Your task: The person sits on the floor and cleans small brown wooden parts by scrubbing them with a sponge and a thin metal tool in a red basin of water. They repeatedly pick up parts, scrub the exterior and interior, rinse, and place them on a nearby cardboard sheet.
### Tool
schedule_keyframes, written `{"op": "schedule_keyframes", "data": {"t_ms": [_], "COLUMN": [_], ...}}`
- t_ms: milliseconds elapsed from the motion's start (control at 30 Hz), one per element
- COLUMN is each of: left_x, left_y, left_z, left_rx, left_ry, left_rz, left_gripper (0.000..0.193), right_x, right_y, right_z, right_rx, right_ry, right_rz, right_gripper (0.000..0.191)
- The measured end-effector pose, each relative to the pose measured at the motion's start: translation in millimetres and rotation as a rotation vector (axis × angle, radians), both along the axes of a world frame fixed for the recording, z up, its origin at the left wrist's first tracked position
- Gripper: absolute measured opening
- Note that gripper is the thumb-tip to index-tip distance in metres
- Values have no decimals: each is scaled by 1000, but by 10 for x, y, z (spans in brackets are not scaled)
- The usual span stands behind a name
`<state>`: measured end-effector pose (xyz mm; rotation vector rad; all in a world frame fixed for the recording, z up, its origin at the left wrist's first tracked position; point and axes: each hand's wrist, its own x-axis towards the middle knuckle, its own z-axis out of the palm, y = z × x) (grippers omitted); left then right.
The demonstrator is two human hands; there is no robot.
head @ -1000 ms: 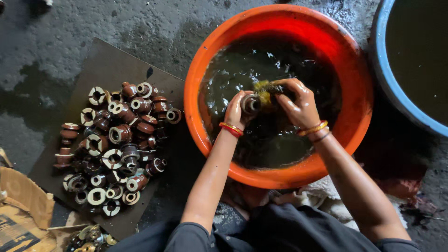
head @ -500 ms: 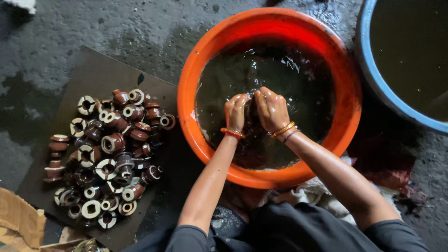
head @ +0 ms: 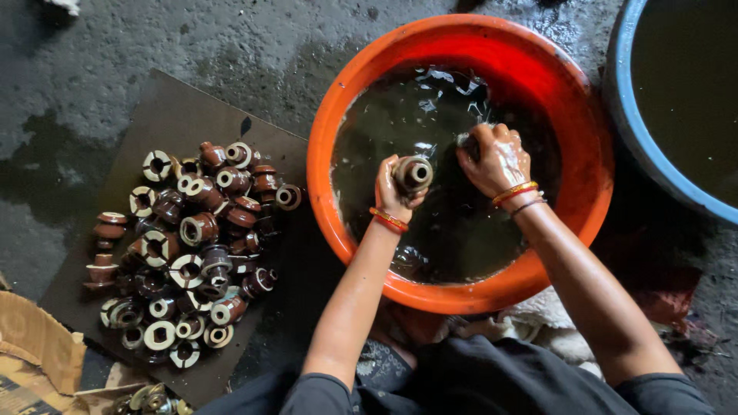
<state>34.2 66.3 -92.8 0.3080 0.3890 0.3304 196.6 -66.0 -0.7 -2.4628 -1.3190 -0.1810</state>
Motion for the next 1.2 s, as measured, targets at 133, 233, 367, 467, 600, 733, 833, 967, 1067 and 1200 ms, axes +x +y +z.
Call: {"op": "schedule_keyframes", "data": {"t_ms": [133,233,367,467,600,733,833,967,1067,1200], "left_x": [-5,17,54,59,36,57,68,63,55,41], "left_y": [-16,-26,-20,-6,6,-65,-115,-132,-120,-159], "left_z": [25,4,-29,-28,-25,-51,-61,-2,124,352], "left_rx": [32,41,21,-130,-4,37,229,433,836,1037], "left_ry": [277,261,240,442,341,457,542,599,503,547], "left_rz": [24,-1,-96,-169,-341,-278,-198,21,355,504], "left_gripper": [46,44,52,60,60,37,36,47,42,42], "right_x": [86,267,313,35,-304,-240,-215,-389,-556,-537], "right_y": [18,85,22,-28,131,252,232,181,284,506], "right_z": [-490,-656,-237,300,736,722,521,274,168,147], "right_rx": [-163,-257,459,378,228,171,168,293,447,469], "right_ry": [-285,230,1108,627,-1,-345,-324,150,415,697], "right_rz": [65,11,281,565,888,1065,1042,639,345,122], "right_gripper": [47,32,25,13,16,24,25,22,10,10]}}
